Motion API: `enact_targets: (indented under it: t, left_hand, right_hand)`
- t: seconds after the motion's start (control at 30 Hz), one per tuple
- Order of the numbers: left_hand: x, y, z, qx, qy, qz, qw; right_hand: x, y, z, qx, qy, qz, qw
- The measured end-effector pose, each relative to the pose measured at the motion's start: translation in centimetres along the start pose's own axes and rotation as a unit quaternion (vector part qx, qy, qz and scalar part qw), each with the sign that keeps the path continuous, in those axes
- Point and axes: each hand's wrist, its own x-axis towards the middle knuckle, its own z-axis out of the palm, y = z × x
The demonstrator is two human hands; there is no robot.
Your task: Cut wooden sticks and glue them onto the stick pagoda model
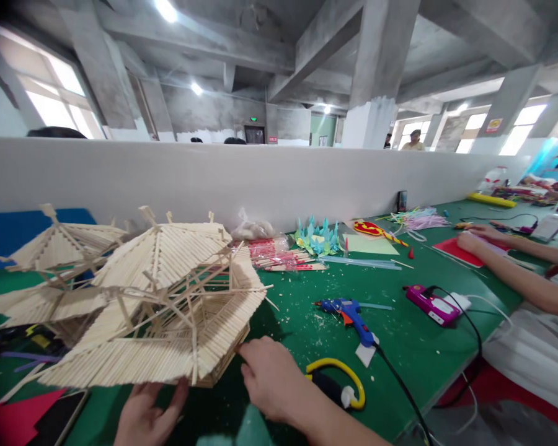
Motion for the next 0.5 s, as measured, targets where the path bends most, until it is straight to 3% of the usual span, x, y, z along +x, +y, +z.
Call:
enact_targets:
  t: [0.23, 0.37, 0.5]
  left_hand:
    - [0.5, 2.8, 0.5, -0.081, -0.015, 0.002, 0.997]
    - [0.0, 4.4, 0.9, -0.11, -0.023, -0.016, 0.994]
    - [-0.3, 5.3, 1.0, -0.138, -0.028, -0.039, 0.989]
  right_hand:
    - [-4.8, 2.9, -2.1, 0.001, 0.046, 0.097, 0.994]
    - [-8.3, 6.2, -1.3, -0.019, 0.099, 0.143, 0.985]
    - [-10.6, 8.9, -0.5, -0.023, 0.121, 0.14, 0.982]
